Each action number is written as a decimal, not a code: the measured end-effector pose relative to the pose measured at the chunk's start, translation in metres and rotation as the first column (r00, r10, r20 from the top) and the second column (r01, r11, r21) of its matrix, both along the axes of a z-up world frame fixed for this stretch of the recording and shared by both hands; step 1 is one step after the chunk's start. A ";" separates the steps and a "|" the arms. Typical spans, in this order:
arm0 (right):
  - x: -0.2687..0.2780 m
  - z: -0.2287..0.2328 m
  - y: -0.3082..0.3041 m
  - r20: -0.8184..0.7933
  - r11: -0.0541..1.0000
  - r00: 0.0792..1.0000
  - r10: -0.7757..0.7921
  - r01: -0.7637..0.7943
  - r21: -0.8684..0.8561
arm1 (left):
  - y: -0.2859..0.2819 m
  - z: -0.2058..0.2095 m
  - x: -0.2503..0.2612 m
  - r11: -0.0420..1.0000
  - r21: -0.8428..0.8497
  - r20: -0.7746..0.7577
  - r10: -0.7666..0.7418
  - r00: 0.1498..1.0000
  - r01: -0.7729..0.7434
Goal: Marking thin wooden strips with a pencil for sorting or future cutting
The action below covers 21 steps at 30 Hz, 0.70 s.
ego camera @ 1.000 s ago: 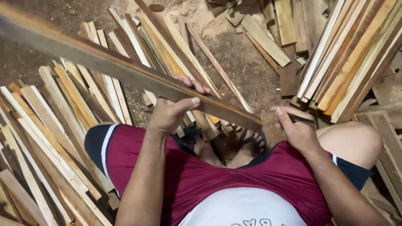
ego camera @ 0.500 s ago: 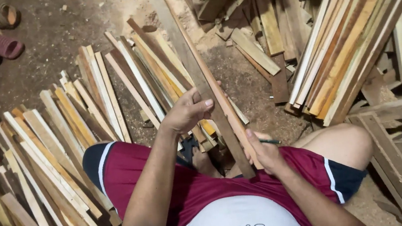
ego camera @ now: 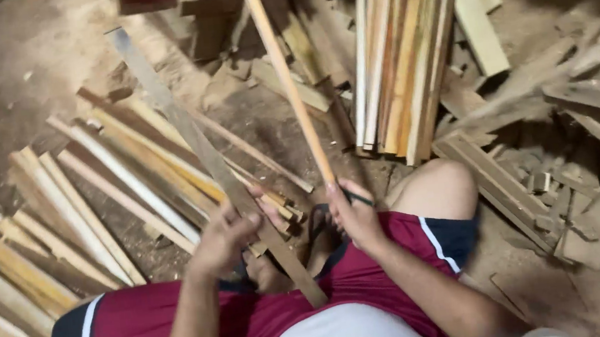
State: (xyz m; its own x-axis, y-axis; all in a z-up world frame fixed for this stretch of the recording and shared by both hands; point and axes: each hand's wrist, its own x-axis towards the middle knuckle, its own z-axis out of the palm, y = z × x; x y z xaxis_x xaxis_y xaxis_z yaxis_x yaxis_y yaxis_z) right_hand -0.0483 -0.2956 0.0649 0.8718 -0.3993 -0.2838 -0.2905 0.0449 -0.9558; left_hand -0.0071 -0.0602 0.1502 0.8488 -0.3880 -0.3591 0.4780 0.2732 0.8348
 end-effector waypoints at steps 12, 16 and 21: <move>0.157 -0.067 -0.145 -0.054 0.685 0.922 -0.383 0.244 -0.687 | -0.071 -0.051 0.017 0.991 -0.126 0.035 0.041 0.999 -0.036; 0.173 -0.116 -0.186 -0.311 0.602 0.878 -0.364 -0.033 -0.797 | -0.078 -0.056 0.017 0.991 -0.126 -0.021 0.051 0.999 -0.053; 0.189 -0.173 -0.209 -0.414 0.517 0.845 -0.339 -0.201 -0.832 | -0.078 -0.072 0.024 0.994 0.097 0.029 0.037 0.999 -0.040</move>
